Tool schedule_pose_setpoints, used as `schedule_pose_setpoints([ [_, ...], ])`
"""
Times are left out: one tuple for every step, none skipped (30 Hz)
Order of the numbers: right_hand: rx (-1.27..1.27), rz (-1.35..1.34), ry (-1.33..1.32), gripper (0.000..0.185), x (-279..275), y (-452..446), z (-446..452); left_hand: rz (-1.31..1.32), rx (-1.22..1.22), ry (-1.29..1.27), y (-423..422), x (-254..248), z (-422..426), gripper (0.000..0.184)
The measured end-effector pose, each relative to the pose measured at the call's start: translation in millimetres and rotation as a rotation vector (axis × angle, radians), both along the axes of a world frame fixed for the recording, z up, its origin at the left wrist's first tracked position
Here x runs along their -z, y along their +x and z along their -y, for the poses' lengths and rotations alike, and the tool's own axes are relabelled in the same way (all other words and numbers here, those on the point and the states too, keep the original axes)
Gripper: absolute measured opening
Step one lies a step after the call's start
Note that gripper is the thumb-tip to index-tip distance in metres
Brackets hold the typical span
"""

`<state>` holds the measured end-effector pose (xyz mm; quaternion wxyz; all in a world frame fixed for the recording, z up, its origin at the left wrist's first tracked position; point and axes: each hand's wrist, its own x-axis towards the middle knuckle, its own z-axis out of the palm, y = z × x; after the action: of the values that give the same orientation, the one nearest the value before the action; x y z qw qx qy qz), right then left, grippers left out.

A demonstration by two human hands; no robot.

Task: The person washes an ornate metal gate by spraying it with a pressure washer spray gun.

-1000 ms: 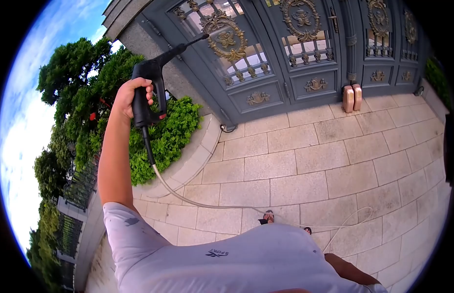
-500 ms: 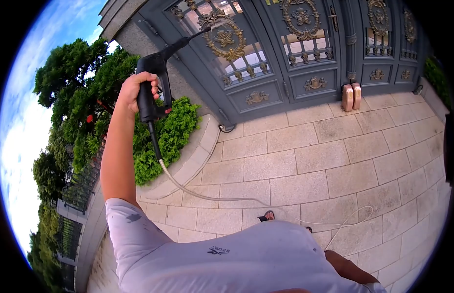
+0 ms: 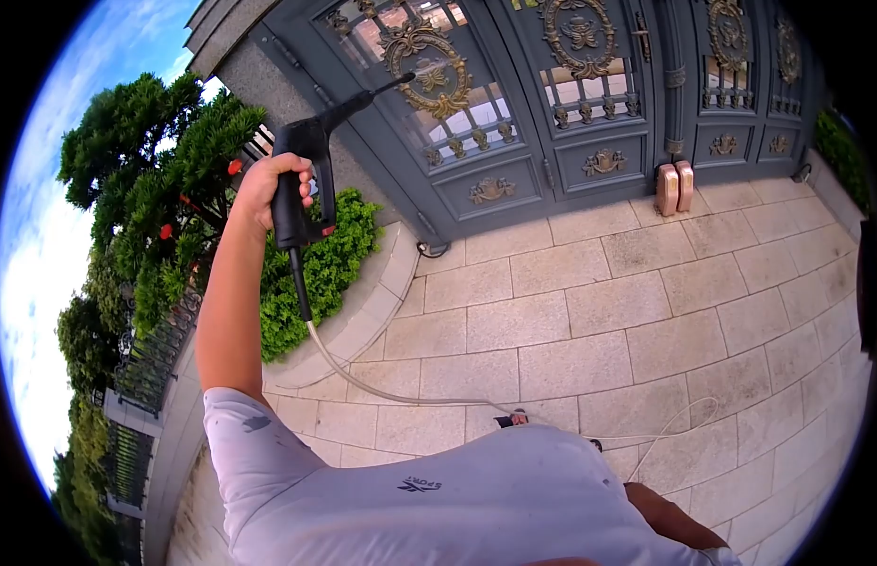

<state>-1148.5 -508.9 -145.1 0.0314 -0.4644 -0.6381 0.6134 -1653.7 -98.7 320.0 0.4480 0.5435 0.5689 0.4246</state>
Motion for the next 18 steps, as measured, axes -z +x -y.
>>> schedule_pose_setpoints([
  [-0.029, 0.011, 0.011, 0.048, 17.5, 2.5, 4.3, 0.005, -0.002, -0.003, -1.5, 0.8, -0.2, 0.01],
  [-0.06, 0.023, 0.023, 0.047, 39.4, 5.2, 8.9, 0.01, -0.008, 0.002, -2.9, 1.8, -0.2, 0.01],
  [-0.09, 0.033, 0.035, 0.046, 62.8, 8.4, 14.2, 0.015, -0.015, 0.007, -4.3, 2.1, -0.4, 0.011],
  [-0.114, 0.034, 0.048, 0.046, 68.8, 7.1, 10.7, 0.019, -0.021, 0.015, -5.7, 1.5, -0.8, 0.011],
  [-0.119, 0.037, 0.044, 0.046, 74.4, 8.6, 9.3, 0.027, -0.018, 0.03, -6.9, 0.6, -0.7, 0.011],
  [-0.114, 0.035, 0.03, 0.046, 77.9, 10.7, 9.2, 0.033, -0.015, 0.044, -7.9, -1.2, 0.0, 0.011],
  [-0.101, 0.029, 0.012, 0.046, 64.9, 8.2, 4.9, 0.04, -0.012, 0.057, -8.5, -3.4, 0.7, 0.011],
  [-0.081, 0.023, -0.013, 0.046, 51.0, 6.1, 0.8, 0.052, -0.013, 0.077, -8.5, -6.4, 1.8, 0.011],
  [-0.06, 0.017, -0.042, 0.045, 36.1, 2.6, -3.3, 0.064, -0.013, 0.097, -7.9, -9.5, 3.4, 0.011],
  [-0.043, 0.012, -0.071, 0.045, 23.4, 0.2, -7.1, 0.076, -0.013, 0.114, -7.2, -13.1, 4.3, 0.011],
  [-0.037, 0.014, -0.089, 0.045, 17.6, -0.2, -9.9, 0.083, -0.016, 0.13, -6.9, -16.5, 4.4, 0.011],
  [-0.033, 0.019, -0.097, 0.045, 14.0, -0.2, -10.3, 0.091, -0.02, 0.146, -6.6, -19.8, 4.7, 0.011],
  [-0.045, 0.015, -0.072, 0.044, 20.0, 1.7, -8.6, 0.099, -0.025, 0.161, -5.8, -22.3, 5.1, 0.011],
  [-0.058, 0.012, -0.047, 0.044, 25.4, 3.5, -7.1, 0.112, -0.007, 0.183, -4.7, -24.3, 5.3, 0.011],
  [-0.071, 0.007, -0.022, 0.043, 30.8, 4.8, -5.4, 0.106, -0.011, 0.196, -2.2, -26.1, 6.8, 0.011],
  [-0.043, -0.03, 0.021, 0.043, 31.4, 3.2, -5.2, 0.1, -0.014, 0.21, 2.0, -26.8, 8.9, 0.011],
  [-0.015, -0.067, 0.063, 0.043, 30.6, 0.5, -5.0, 0.094, -0.017, 0.223, 4.7, -28.0, 9.4, 0.011],
  [0.015, -0.105, 0.104, 0.043, 30.1, -1.8, -4.4, 0.085, -0.008, 0.226, 5.2, -28.5, 8.2, 0.011],
])
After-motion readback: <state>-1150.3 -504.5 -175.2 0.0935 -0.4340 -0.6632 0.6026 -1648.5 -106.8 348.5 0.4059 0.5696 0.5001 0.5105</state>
